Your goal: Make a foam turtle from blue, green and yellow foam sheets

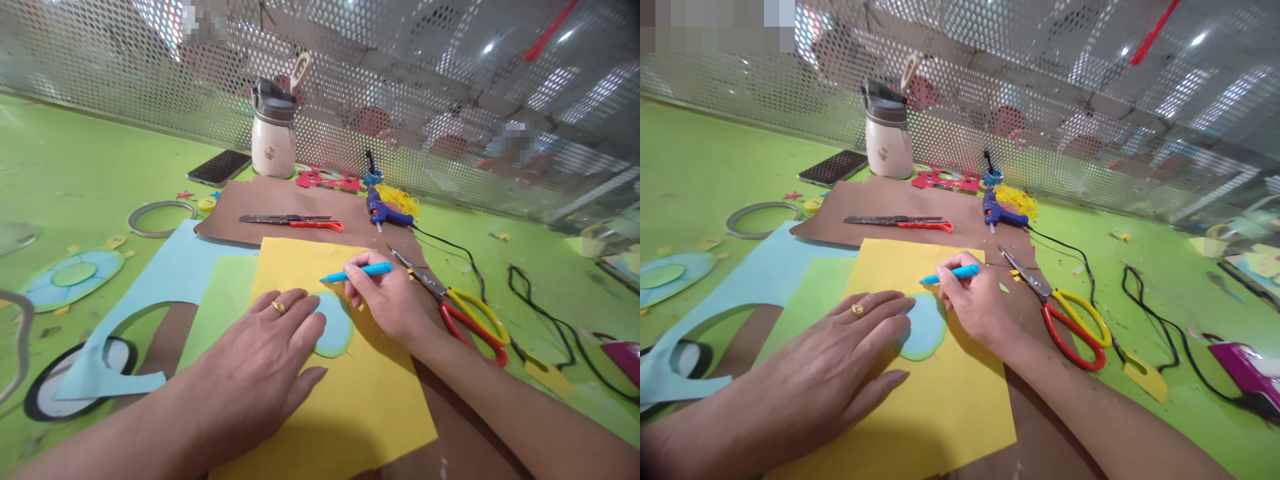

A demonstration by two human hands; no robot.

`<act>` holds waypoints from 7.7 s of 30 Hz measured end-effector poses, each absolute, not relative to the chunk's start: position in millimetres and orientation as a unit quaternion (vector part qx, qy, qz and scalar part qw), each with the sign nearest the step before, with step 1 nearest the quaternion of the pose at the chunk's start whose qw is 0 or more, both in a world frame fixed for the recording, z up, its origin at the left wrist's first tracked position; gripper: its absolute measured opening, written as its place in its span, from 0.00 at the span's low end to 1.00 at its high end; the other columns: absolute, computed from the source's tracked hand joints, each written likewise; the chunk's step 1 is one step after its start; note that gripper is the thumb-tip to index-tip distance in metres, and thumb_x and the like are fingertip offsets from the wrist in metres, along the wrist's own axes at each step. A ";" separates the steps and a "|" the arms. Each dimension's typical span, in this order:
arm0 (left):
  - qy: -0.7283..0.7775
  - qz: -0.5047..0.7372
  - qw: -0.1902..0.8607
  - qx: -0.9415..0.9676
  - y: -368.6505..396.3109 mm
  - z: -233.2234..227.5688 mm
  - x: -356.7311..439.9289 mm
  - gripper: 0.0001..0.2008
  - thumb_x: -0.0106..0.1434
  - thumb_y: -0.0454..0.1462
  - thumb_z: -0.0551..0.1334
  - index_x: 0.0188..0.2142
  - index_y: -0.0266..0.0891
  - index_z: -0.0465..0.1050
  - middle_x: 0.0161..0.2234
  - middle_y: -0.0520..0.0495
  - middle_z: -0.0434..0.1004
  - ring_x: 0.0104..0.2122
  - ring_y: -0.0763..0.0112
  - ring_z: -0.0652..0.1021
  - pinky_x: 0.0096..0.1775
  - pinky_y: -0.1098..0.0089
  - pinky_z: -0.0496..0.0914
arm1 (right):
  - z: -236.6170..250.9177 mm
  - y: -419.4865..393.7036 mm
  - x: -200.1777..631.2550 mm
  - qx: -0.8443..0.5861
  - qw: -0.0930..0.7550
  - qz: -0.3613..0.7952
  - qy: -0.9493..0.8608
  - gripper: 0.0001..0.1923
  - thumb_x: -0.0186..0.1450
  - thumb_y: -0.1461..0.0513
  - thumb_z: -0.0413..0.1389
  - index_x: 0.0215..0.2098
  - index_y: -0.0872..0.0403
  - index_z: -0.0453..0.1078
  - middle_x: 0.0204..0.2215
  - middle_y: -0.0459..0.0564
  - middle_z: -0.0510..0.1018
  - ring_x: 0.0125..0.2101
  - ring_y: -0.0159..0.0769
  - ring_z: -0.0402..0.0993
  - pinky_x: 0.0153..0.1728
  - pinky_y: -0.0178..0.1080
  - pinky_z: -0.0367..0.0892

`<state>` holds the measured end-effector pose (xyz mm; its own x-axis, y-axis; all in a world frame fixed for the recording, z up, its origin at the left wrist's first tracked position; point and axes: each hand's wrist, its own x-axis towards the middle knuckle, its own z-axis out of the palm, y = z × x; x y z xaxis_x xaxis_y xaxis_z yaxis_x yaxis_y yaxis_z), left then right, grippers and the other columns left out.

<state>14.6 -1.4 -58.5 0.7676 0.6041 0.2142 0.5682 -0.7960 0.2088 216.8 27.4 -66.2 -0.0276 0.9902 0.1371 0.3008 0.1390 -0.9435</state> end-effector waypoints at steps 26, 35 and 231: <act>0.310 0.139 0.065 0.938 -1.4 -57.5 14.7 0.09 0.65 0.38 0.55 0.43 0.35 0.66 0.47 0.36 0.71 0.51 0.49 0.69 0.49 0.49 0.66 | -68.5 30.2 219.1 -0.502 0.506 0.420 -0.562 0.11 0.65 0.57 0.54 0.28 0.54 0.64 0.18 0.41 0.71 0.17 0.26 0.66 0.21 0.31 0.62; 0.310 0.136 0.065 0.939 -2.5 -57.9 14.2 0.09 0.65 0.38 0.54 0.43 0.36 0.66 0.47 0.36 0.71 0.52 0.49 0.68 0.50 0.49 0.65 | -62.6 26.6 217.7 -0.535 0.466 0.402 -0.579 0.07 0.62 0.59 0.55 0.31 0.53 0.64 0.19 0.41 0.71 0.18 0.28 0.66 0.21 0.33 0.62; 0.319 0.104 0.082 0.939 -3.4 -59.3 14.1 0.09 0.65 0.40 0.53 0.41 0.37 0.65 0.49 0.36 0.69 0.54 0.47 0.66 0.48 0.49 0.64 | -60.0 25.0 218.6 -0.552 0.406 0.332 -0.649 0.04 0.61 0.61 0.57 0.31 0.55 0.70 0.22 0.42 0.72 0.23 0.28 0.66 0.24 0.31 0.62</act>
<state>14.1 -3.4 -59.3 0.7754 0.6152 0.1429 0.5813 -0.7836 0.2194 218.6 25.0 -60.0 -0.0619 0.9852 0.1597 0.4468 0.1705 -0.8782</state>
